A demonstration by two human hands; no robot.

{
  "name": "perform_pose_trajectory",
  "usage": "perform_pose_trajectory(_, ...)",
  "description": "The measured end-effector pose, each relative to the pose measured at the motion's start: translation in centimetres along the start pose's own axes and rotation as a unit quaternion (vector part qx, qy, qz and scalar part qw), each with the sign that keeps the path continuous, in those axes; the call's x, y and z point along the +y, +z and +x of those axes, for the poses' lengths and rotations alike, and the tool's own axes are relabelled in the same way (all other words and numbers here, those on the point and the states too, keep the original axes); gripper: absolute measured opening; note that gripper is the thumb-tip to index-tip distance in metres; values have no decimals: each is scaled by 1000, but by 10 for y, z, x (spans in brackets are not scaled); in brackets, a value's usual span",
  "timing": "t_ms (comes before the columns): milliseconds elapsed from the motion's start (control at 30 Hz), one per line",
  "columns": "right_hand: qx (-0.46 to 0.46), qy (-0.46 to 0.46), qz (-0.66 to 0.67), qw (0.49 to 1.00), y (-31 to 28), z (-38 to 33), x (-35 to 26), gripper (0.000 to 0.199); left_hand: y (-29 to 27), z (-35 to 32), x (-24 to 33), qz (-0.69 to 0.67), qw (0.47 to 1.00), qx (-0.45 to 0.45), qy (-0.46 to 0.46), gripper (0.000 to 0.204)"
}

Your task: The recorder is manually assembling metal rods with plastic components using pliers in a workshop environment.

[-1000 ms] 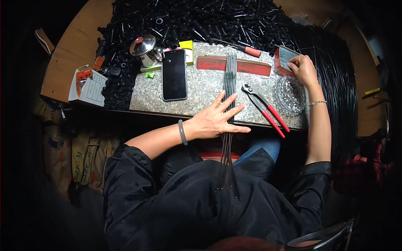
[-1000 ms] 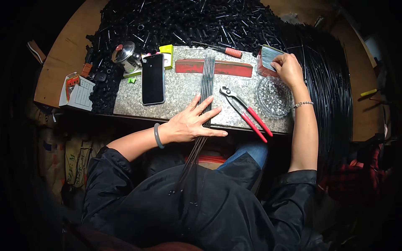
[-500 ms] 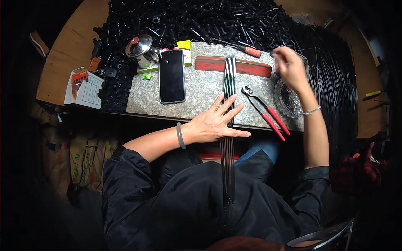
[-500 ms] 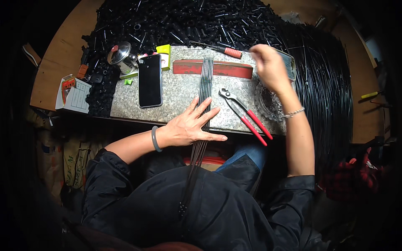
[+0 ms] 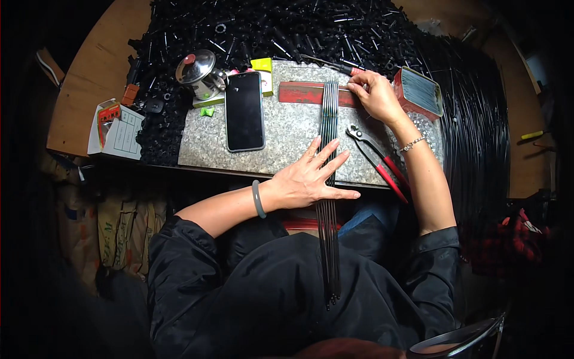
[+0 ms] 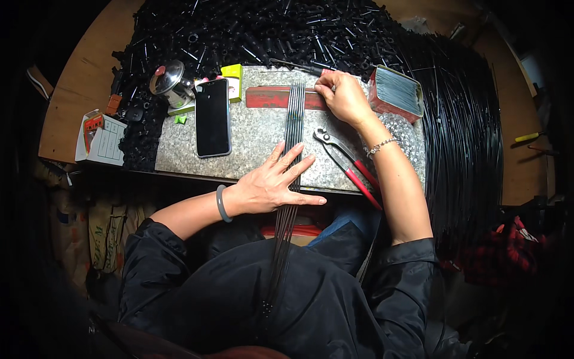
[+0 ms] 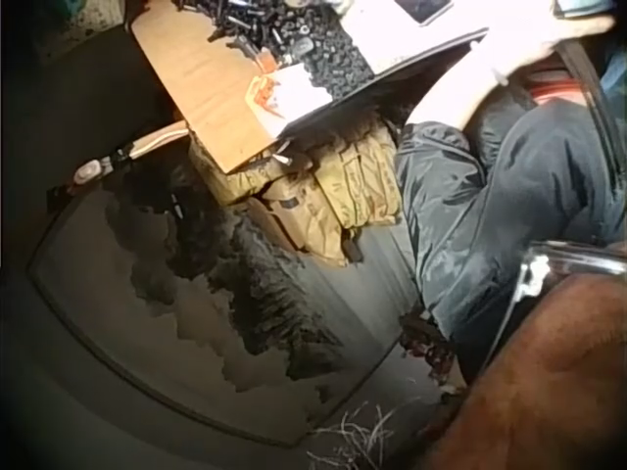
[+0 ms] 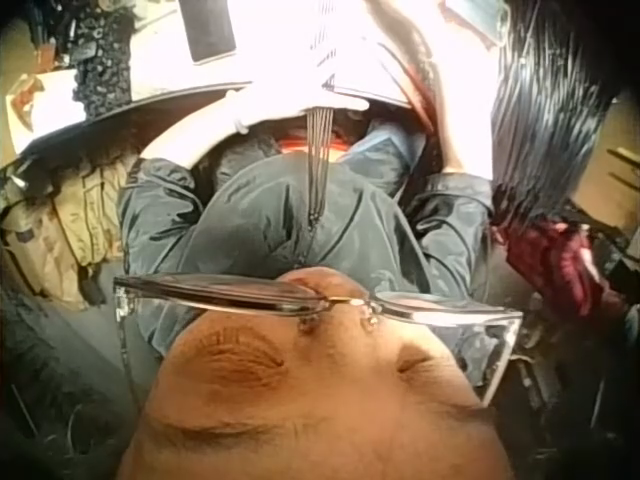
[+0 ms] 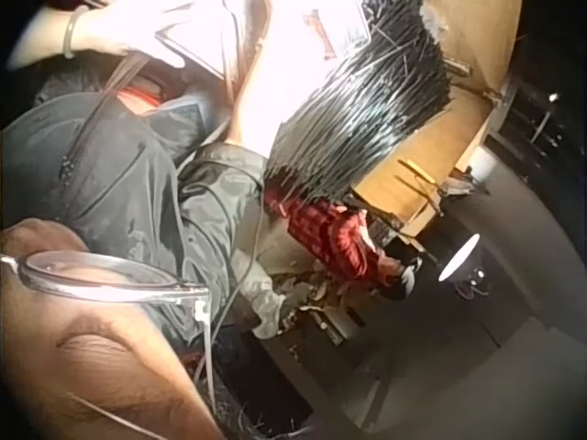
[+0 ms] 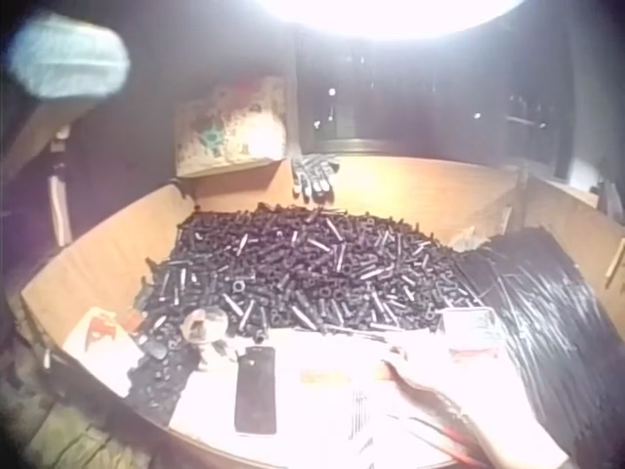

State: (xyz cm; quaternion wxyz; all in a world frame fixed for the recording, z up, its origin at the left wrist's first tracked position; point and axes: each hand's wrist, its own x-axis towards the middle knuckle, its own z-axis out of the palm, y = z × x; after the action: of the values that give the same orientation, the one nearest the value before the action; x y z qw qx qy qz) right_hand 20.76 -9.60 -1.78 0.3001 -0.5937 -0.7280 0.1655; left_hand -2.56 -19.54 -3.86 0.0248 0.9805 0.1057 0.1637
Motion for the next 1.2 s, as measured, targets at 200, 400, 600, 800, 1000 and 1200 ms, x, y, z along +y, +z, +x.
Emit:
perform_pose_trajectory(200, -7, -3, 0, 1000, -2, 1, -6, 16, -1, 2, 0, 0, 1000, 2, 0, 67)
perform_pose_trajectory(400, 24, 1, -53, 998, 3, 2, -8, 18, -4, 2, 0, -6, 1000, 0, 5, 69)
perform_pose_trajectory(600, -22, -36, 16, 999, 2, 3, -3, 14, -6, 2, 0, -6, 1000, -2, 10, 69)
perform_pose_trajectory(800, -31, -42, 36, 998, 2, 7, -4, 11, -4, 1, 0, -11, 1000, 2, 4, 68)
perform_pose_trajectory(1000, -45, -35, 88, 994, 4, 10, -4, 9, -5, 2, 0, -17, 1000, 7, -2, 64)
perform_pose_trajectory(1200, -83, -35, 130, 987, 5, 15, 4, 9, -2, 2, -2, -24, 1000, 4, -1, 60)
